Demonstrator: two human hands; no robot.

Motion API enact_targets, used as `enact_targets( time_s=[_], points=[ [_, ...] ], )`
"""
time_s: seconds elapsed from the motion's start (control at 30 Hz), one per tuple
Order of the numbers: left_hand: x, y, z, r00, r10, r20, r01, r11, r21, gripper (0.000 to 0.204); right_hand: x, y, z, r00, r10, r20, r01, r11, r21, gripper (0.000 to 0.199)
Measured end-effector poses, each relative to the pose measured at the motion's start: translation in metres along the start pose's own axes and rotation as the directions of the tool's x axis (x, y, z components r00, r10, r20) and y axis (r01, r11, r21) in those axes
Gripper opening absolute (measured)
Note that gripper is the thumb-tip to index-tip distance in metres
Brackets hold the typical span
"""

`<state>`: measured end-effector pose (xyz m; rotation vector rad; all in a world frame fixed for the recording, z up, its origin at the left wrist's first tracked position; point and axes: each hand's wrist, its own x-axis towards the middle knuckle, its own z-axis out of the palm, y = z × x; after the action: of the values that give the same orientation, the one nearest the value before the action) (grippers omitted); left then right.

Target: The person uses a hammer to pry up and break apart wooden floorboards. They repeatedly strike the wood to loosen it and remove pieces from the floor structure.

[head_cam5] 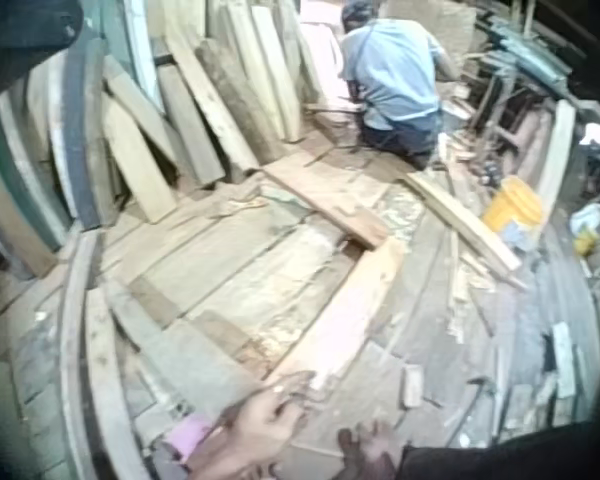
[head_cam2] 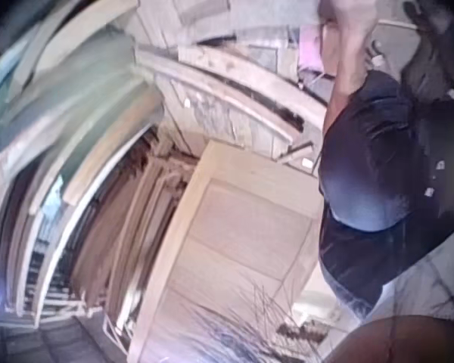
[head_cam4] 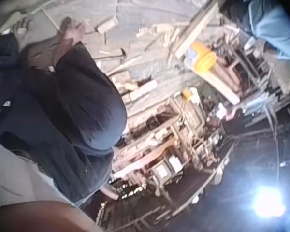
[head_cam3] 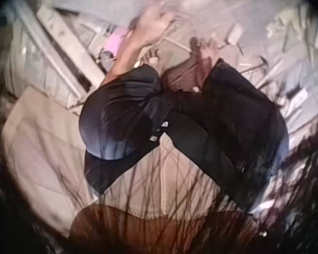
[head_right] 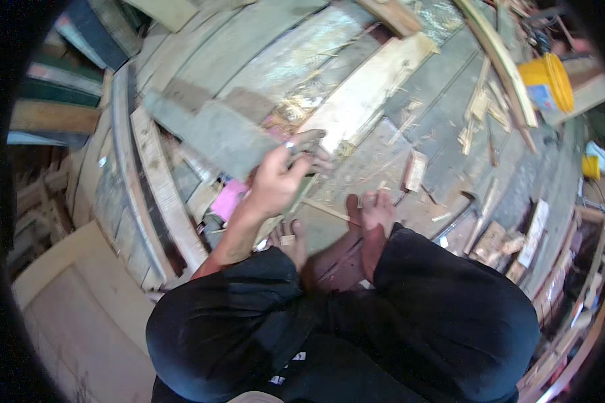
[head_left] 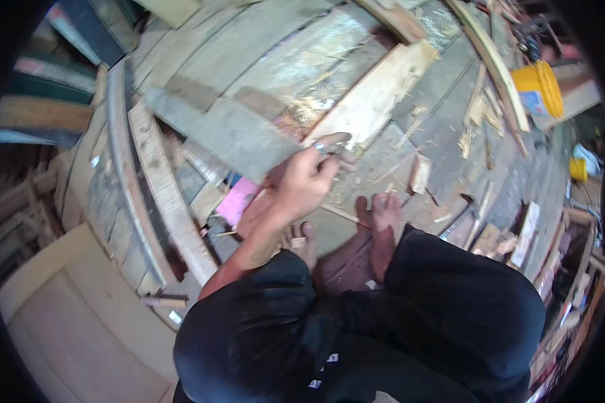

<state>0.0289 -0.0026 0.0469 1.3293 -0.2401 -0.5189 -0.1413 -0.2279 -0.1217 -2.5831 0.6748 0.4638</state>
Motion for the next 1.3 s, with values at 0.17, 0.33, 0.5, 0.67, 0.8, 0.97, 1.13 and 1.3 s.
enact_targets(
  time_s=[0.17, 0.33, 0.5, 0.67, 0.8, 0.97, 1.13, 1.3],
  points=[
    [-0.003, 0.005, 0.005, 0.998, -0.060, 0.015, 0.059, 0.998, 0.029, 0.039, -0.024, -0.035, -0.091, 0.966, -0.101, 0.238, 0.030, 0.958, 0.286, 0.047],
    [0.006, 0.004, 0.022, 0.992, 0.008, 0.124, -0.049, 0.941, 0.334, 0.040, -0.003, -0.055, -0.189, 0.824, -0.353, 0.443, -0.161, 0.604, 0.781, 0.044],
    [0.004, -0.003, 0.038, 0.989, -0.032, 0.142, -0.035, 0.895, 0.444, 0.060, 0.027, -0.087, -0.164, 0.693, -0.538, 0.480, -0.249, 0.446, 0.860, 0.049],
    [-0.001, -0.003, 0.034, 0.986, -0.097, 0.134, 0.031, 0.905, 0.425, 0.065, 0.038, -0.091, -0.151, 0.797, -0.532, 0.287, -0.263, 0.122, 0.957, 0.045],
    [-0.002, 0.003, 0.026, 0.990, -0.095, 0.101, 0.041, 0.898, 0.438, 0.055, 0.109, -0.057, -0.164, 0.930, -0.354, 0.102, -0.064, 0.116, 0.991, 0.040],
    [0.005, 0.004, 0.000, 0.976, 0.212, 0.058, -0.192, 0.696, 0.692, 0.039, 0.219, 0.003, -0.167, 0.981, 0.004, -0.195, 0.087, 0.886, 0.455, 0.038],
    [0.007, -0.009, -0.013, 0.924, 0.286, 0.253, -0.328, 0.258, 0.909, 0.030, 0.247, -0.010, -0.148, 0.946, 0.139, -0.293, -0.070, 0.969, 0.236, 0.054],
    [0.004, -0.006, -0.017, 0.966, 0.040, 0.256, -0.255, 0.307, 0.917, 0.030, 0.236, -0.032, -0.144, 0.918, 0.117, -0.378, -0.001, 0.956, 0.294, 0.036]
  ],
)
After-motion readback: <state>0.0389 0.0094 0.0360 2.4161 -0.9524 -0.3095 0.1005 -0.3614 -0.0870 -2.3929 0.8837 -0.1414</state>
